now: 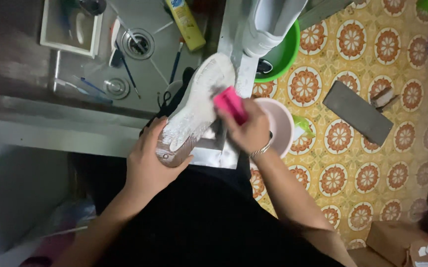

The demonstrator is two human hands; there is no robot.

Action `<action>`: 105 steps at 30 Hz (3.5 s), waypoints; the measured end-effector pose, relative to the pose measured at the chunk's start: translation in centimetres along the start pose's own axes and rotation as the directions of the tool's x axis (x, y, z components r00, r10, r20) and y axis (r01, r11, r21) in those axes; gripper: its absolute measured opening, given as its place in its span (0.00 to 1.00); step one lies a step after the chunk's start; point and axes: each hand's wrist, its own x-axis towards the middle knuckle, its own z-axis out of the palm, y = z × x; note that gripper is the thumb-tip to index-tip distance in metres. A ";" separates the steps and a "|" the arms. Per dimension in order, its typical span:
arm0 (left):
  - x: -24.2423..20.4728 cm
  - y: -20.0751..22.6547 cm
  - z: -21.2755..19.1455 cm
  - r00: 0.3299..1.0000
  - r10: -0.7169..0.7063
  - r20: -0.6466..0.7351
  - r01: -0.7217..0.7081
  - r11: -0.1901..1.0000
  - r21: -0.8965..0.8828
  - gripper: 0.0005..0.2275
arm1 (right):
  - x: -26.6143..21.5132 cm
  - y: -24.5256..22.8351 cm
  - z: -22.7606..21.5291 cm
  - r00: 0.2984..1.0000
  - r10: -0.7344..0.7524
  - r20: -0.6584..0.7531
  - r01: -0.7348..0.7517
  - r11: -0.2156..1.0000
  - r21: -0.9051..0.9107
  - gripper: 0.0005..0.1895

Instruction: Scrubbing the sole and sides of a shoe with a brush and soapy water in a sink, then using a pick to remove debris from the sole tread.

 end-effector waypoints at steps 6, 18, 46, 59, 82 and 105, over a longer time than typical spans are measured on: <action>0.0 -0.6 0.3 1.000 -0.015 0.014 0.015 1.000 -0.009 0.40 | -1.7 -1.5 0.2 0.992 -0.123 0.028 0.122 0.992 0.032 0.17; -0.3 -0.4 0.1 0.997 -0.075 0.026 0.075 0.997 0.002 0.40 | -2.0 -1.1 0.2 0.996 -0.045 0.076 0.042 0.999 0.035 0.15; -0.3 -0.1 -0.3 0.997 -0.064 0.053 0.063 0.998 0.014 0.40 | -1.0 -1.5 -1.1 0.993 0.059 0.105 -0.045 0.990 -0.136 0.16; -0.4 -0.7 0.6 1.000 -0.011 0.001 0.011 1.000 0.018 0.40 | -2.9 -4.2 -0.2 0.990 -0.104 0.098 0.108 0.993 -0.040 0.17; -0.4 -0.8 0.0 0.999 -0.034 0.038 0.034 0.999 0.001 0.39 | -0.6 -1.4 0.4 0.970 -0.144 0.198 0.162 0.984 -0.077 0.20; -0.7 -2.3 0.4 1.000 0.021 -0.004 -0.022 0.996 -0.083 0.41 | -0.4 -4.5 1.1 0.902 -0.374 0.214 0.377 0.926 0.030 0.23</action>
